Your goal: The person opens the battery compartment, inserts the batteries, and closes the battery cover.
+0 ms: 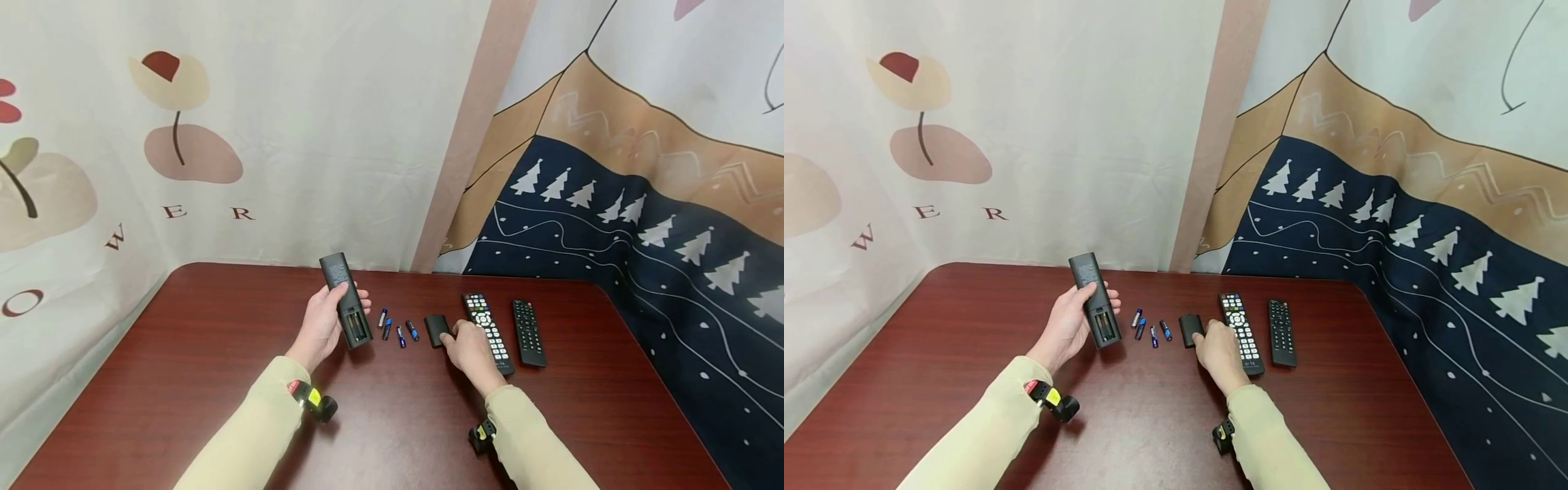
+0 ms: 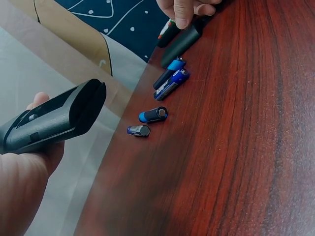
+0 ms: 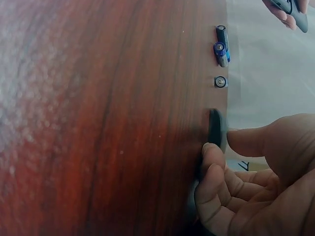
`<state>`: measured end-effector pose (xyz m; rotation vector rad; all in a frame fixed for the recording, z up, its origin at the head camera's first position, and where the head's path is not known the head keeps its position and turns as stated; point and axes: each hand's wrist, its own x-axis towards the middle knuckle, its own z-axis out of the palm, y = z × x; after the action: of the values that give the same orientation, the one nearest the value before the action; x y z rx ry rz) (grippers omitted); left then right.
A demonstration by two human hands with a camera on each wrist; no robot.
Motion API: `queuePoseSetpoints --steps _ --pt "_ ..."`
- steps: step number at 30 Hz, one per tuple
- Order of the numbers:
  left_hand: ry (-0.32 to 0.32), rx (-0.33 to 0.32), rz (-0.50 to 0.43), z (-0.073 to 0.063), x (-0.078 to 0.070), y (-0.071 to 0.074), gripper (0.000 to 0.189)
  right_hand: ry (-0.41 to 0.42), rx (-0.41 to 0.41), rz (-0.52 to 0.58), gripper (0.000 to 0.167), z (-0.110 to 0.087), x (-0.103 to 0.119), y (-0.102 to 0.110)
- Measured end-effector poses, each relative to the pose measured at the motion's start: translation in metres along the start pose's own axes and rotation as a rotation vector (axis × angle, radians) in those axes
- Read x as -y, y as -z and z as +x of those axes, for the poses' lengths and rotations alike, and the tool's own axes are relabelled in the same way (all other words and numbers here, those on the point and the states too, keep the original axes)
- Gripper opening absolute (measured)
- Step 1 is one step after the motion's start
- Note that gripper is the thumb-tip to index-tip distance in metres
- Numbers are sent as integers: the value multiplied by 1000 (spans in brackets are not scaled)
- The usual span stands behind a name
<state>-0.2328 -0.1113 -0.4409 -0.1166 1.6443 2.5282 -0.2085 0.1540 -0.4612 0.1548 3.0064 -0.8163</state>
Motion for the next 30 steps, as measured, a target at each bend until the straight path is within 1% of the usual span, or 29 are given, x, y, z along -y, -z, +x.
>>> queuePoseSetpoints --steps 13,18,23,30 --pt "6 0 4 0 0 1 38 35 -55 18 22 -1 5 0" --pt "7 15 0 -1 0 2 40 75 -84 32 22 -2 9 -1" --pt "3 25 -1 -1 0 3 41 121 -90 54 24 -3 15 -2" --pt "3 24 -5 -1 -1 4 40 163 -73 107 19 -4 22 -5"
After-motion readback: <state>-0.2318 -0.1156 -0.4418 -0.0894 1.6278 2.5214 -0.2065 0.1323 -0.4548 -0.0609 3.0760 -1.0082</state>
